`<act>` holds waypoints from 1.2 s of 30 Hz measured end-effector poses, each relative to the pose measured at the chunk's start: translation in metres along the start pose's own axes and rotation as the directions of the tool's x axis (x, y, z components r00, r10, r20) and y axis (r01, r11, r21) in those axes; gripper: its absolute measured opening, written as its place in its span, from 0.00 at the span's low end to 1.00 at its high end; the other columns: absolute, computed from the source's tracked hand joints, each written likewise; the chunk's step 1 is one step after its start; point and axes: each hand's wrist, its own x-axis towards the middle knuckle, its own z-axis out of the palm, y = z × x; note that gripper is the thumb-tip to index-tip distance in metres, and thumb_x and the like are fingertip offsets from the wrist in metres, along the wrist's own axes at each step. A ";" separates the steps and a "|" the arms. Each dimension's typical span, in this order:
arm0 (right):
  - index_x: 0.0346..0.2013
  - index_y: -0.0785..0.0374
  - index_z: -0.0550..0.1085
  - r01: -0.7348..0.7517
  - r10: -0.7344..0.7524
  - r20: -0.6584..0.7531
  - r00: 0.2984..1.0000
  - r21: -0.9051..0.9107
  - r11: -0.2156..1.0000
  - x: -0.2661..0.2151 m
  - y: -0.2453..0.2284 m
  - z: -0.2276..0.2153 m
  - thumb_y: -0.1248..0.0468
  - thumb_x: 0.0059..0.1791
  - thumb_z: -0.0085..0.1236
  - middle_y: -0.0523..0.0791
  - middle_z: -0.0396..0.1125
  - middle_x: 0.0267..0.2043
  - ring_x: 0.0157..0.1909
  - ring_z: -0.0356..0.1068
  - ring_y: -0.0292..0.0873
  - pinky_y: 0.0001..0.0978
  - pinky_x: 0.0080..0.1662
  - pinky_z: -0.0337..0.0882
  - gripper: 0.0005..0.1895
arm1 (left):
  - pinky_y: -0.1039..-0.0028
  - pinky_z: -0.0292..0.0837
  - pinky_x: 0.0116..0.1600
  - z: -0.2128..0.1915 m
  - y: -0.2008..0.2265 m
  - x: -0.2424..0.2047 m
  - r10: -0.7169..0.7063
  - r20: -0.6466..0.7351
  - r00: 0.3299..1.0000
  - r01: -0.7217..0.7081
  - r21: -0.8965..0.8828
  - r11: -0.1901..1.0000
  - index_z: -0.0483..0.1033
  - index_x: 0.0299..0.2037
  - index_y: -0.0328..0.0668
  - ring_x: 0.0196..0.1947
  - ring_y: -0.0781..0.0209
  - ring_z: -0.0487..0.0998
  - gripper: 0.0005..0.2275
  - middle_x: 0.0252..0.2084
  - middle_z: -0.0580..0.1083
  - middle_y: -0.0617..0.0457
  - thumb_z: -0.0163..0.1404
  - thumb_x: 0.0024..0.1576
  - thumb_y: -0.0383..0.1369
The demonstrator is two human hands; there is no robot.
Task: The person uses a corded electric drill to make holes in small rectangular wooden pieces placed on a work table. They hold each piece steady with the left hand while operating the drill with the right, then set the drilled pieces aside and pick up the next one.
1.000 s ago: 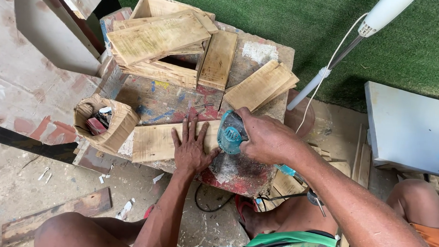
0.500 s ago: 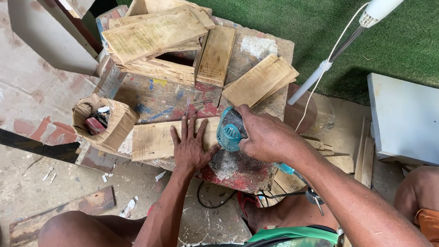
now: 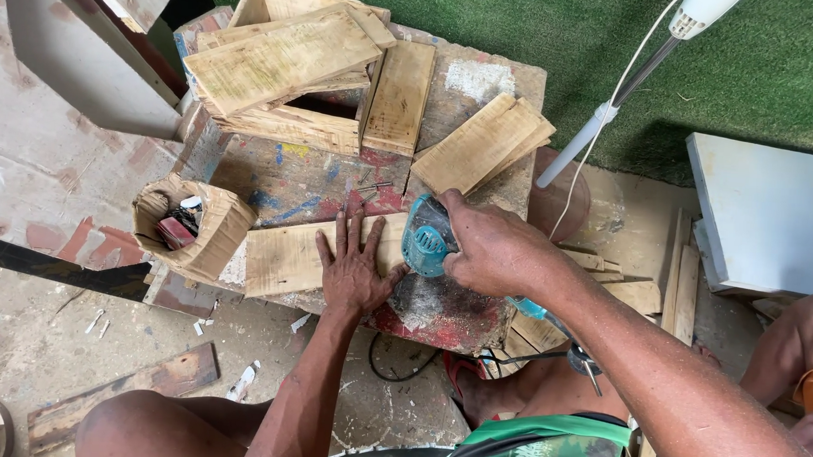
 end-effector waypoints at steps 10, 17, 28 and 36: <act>0.58 0.69 0.59 0.012 -0.012 -0.006 1.000 -0.016 1.000 0.004 0.002 0.003 0.61 0.44 0.52 0.68 0.71 0.41 0.49 0.72 0.76 0.72 0.52 0.69 0.29 | 0.40 0.24 0.77 -0.001 -0.001 0.000 0.003 0.025 1.000 -0.003 0.007 1.000 0.47 0.77 0.66 0.80 0.48 0.30 0.40 0.80 0.42 0.52 0.45 0.55 0.62; 0.56 0.68 0.60 0.027 -0.027 -0.007 1.000 0.021 0.999 0.002 0.002 0.003 0.62 0.44 0.52 0.68 0.72 0.38 0.47 0.73 0.75 0.70 0.51 0.70 0.27 | 0.38 0.20 0.76 0.000 -0.005 0.001 0.026 0.055 0.998 -0.026 0.005 1.000 0.44 0.78 0.64 0.80 0.47 0.25 0.39 0.82 0.36 0.52 0.43 0.57 0.60; 0.69 0.70 0.55 0.026 -0.026 -0.001 1.000 0.096 0.995 -0.013 -0.019 -0.011 0.67 0.48 0.52 0.69 0.71 0.48 0.51 0.75 0.70 0.68 0.58 0.67 0.36 | 0.39 0.19 0.76 -0.016 0.001 0.000 -0.001 0.164 0.987 -0.005 0.033 0.999 0.40 0.78 0.66 0.80 0.48 0.24 0.40 0.82 0.35 0.56 0.42 0.57 0.62; 0.72 0.67 0.57 -0.136 0.147 -0.059 0.987 0.163 0.977 -0.036 -0.036 -0.056 0.70 0.48 0.54 0.67 0.74 0.42 0.36 0.79 0.65 0.62 0.50 0.75 0.36 | 0.38 0.20 0.76 -0.020 0.004 -0.004 0.010 0.147 0.989 -0.014 0.027 1.000 0.41 0.78 0.66 0.80 0.47 0.24 0.40 0.82 0.35 0.56 0.44 0.57 0.62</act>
